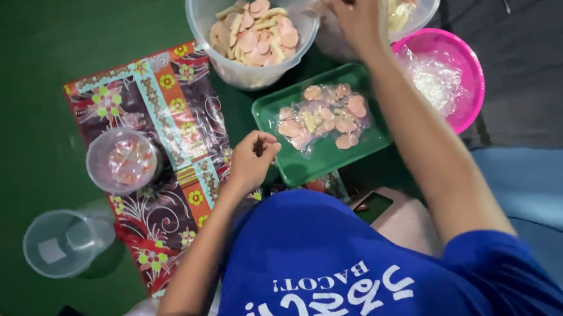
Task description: Packaging food slices into individual plastic bags and transferring items between containers
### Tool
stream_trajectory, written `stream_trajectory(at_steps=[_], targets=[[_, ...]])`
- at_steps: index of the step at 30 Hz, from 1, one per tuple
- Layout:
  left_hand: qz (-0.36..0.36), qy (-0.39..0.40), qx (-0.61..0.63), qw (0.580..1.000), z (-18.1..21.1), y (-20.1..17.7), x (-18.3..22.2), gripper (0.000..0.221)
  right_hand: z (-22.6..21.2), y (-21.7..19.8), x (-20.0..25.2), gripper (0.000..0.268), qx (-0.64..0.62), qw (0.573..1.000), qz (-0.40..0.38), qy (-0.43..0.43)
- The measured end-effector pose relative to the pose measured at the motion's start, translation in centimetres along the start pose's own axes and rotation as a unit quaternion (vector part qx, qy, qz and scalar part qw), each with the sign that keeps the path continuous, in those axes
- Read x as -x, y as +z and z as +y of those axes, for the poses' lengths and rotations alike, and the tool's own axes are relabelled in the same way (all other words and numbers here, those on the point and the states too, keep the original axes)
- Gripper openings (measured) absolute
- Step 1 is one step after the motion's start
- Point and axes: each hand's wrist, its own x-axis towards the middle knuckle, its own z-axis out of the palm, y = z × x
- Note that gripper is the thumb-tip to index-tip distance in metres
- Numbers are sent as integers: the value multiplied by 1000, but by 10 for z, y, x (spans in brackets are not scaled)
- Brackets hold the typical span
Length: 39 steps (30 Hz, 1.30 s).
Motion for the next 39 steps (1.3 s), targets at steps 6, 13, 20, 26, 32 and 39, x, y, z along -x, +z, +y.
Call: stream_trajectory(at_steps=[6,13,20,26,32,39], targets=[[66,18,55,996,-20,-12,7,5,39,50,-55,5,83,987,-59,-125],[101,56,0,993,-70,-7,-17,5,82,33,-22,13,-48,992,113,-38],[30,91,-130,987,-80,8,-47,4,73,-80,95,29,202,964,133,-114],[-105,-15,-323,941,-27,33,-62,20,129,-114,150,69,202,838,-299,409],[-100,-39,-355,929,-10,76,-95,19,135,-136,175,50,144,934,-216,246],[-36,53,-382,922,-73,118,-175,41,112,-141,249,31,70,994,-74,40]])
